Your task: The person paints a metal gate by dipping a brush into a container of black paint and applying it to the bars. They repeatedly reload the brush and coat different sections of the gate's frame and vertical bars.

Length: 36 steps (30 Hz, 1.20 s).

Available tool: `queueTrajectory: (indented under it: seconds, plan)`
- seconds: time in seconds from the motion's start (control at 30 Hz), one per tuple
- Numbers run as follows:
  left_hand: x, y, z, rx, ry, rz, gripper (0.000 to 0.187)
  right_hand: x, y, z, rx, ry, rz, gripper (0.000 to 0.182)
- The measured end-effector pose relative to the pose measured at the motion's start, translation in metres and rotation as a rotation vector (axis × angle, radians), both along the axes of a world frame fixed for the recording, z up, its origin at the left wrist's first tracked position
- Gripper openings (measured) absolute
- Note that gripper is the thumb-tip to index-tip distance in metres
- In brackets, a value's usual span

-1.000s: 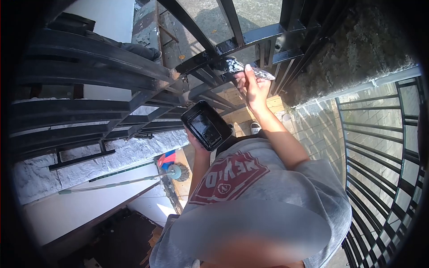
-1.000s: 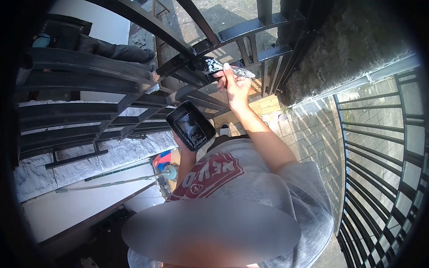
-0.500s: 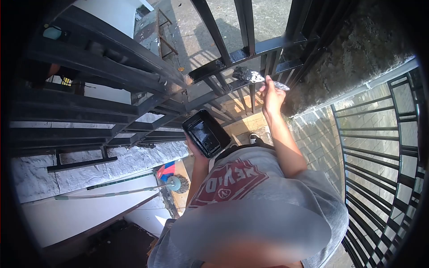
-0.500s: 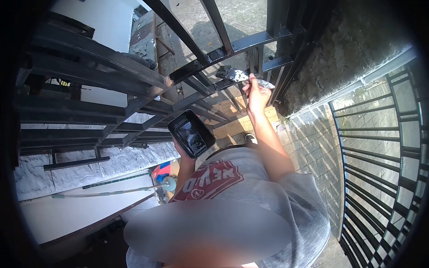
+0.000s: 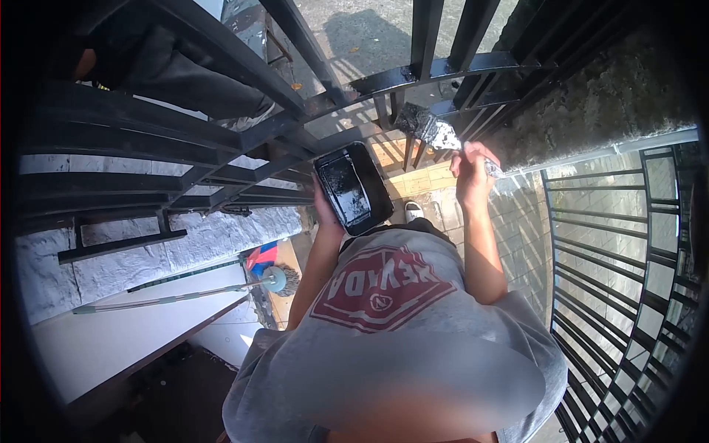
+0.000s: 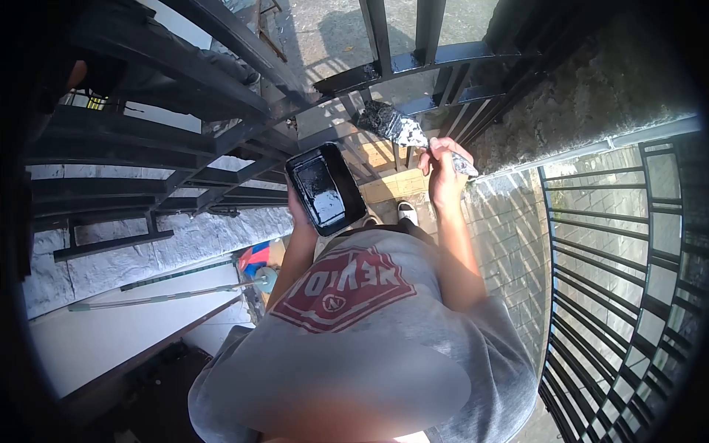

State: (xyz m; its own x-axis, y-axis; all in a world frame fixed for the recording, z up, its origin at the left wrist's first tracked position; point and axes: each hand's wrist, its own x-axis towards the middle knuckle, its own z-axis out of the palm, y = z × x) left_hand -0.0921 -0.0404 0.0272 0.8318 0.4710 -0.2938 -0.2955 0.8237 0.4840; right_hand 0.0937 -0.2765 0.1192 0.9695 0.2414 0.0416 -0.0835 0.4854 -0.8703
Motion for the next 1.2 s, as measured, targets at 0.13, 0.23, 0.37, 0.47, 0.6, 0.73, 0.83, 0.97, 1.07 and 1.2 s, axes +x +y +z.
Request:
queueTrajectory:
  seconds: [0.13, 0.23, 0.37, 0.47, 0.6, 0.73, 0.83, 0.97, 1.07, 1.2]
  plan:
    - [0.014, 0.004, 0.025, -0.036, -0.071, -0.099, 0.072, -0.04, 0.012, 0.048, -0.584, -0.523, 0.266, 0.021]
    - [0.021, -0.002, 0.045, 0.048, -0.027, -0.124, 0.076, -0.057, 0.037, 0.061, -0.827, -1.001, 0.332, 0.023]
    - [0.023, -0.003, 0.05, 0.016, -0.043, -0.169, 0.076, -0.072, 0.055, 0.056, -0.959, -1.136, 0.246, 0.025]
    - [0.023, -0.004, 0.043, 0.014, -0.036, -0.186, 0.077, -0.08, 0.063, 0.049, -1.113, -1.113, 0.213, 0.023]
    - [0.021, -0.003, 0.026, -0.061, -0.064, -0.223, 0.076, -0.087, 0.059, 0.046, -1.092, -0.872, 0.18, 0.025]
    - [0.025, -0.002, 0.024, -0.107, 0.015, -0.242, 0.073, -0.095, 0.055, 0.039, -0.743, -0.237, 0.011, 0.025]
    - [0.033, -0.003, 0.031, -0.096, 0.05, -0.304, 0.074, -0.085, 0.045, 0.013, -0.245, 0.188, 0.035, 0.02]
    - [0.05, -0.003, 0.027, -0.163, -0.003, -0.396, 0.073, -0.075, 0.038, -0.006, 0.057, 0.519, -0.108, 0.023]
    - [0.054, -0.005, 0.023, -0.176, -0.018, -0.439, 0.071, -0.059, 0.036, -0.005, 0.152, 0.524, -0.189, 0.031]
    - [0.049, 0.0, 0.011, -0.217, -0.031, -0.45, 0.069, -0.029, 0.029, 0.0, 0.364, 0.434, -0.147, 0.032]
